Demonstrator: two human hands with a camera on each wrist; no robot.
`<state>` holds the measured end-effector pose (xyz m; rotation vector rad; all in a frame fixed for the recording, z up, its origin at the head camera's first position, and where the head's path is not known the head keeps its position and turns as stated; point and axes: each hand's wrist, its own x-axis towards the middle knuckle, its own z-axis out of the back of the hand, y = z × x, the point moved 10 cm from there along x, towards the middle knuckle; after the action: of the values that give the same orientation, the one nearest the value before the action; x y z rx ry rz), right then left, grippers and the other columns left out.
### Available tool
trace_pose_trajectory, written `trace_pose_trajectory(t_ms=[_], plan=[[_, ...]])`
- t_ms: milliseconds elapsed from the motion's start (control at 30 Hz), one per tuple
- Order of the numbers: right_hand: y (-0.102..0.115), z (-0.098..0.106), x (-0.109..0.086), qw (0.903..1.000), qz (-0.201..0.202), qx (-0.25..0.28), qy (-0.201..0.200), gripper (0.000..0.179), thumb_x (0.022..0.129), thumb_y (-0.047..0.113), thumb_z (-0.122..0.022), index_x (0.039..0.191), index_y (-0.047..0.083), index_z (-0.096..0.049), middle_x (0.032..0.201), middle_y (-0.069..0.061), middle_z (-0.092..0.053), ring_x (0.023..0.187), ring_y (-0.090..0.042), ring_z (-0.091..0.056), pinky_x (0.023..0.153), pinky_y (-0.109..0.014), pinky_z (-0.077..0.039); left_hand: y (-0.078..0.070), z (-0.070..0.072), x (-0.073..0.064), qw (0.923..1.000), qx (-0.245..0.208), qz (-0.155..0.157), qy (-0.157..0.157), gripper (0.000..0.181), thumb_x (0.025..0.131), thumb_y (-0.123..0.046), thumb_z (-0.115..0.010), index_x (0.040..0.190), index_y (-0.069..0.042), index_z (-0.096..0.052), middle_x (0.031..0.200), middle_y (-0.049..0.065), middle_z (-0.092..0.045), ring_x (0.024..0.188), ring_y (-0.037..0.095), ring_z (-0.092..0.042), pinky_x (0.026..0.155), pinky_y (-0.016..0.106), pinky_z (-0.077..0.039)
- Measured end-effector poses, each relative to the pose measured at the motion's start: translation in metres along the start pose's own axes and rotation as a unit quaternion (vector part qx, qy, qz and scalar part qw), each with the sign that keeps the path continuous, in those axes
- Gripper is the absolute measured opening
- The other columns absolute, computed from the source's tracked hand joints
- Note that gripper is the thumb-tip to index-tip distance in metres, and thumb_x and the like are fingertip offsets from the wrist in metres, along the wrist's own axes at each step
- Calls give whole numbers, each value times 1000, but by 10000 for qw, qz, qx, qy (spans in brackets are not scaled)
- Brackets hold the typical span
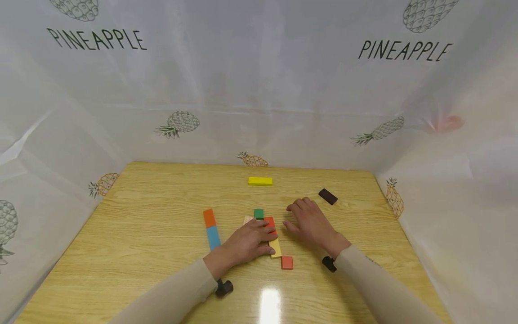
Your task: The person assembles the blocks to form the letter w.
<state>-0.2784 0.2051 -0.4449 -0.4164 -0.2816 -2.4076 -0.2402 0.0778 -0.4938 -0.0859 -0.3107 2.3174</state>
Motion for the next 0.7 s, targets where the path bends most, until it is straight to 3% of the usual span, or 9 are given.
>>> trace_pose_trajectory(t_ms=[300,700], plan=[[-21,-18,65,9980,95,-608,170,41,99,34,-76,123,1,-69,117,-15,-66,103,-35,-58,87,-51,-54,1,-2,0,10000,-67,23,-7,51,102,-54,-62,146,-28,-66,153,-9,-59,152,18,-44,128,46,-33],[-28,-56,124,9865,-214,-1296,979,52,102,37,-72,137,-1,-62,129,-18,-62,116,-37,-56,101,-53,-53,0,-2,0,10000,-45,61,61,50,103,-54,-60,146,-29,-66,154,-11,-59,153,17,-44,129,46,-32]])
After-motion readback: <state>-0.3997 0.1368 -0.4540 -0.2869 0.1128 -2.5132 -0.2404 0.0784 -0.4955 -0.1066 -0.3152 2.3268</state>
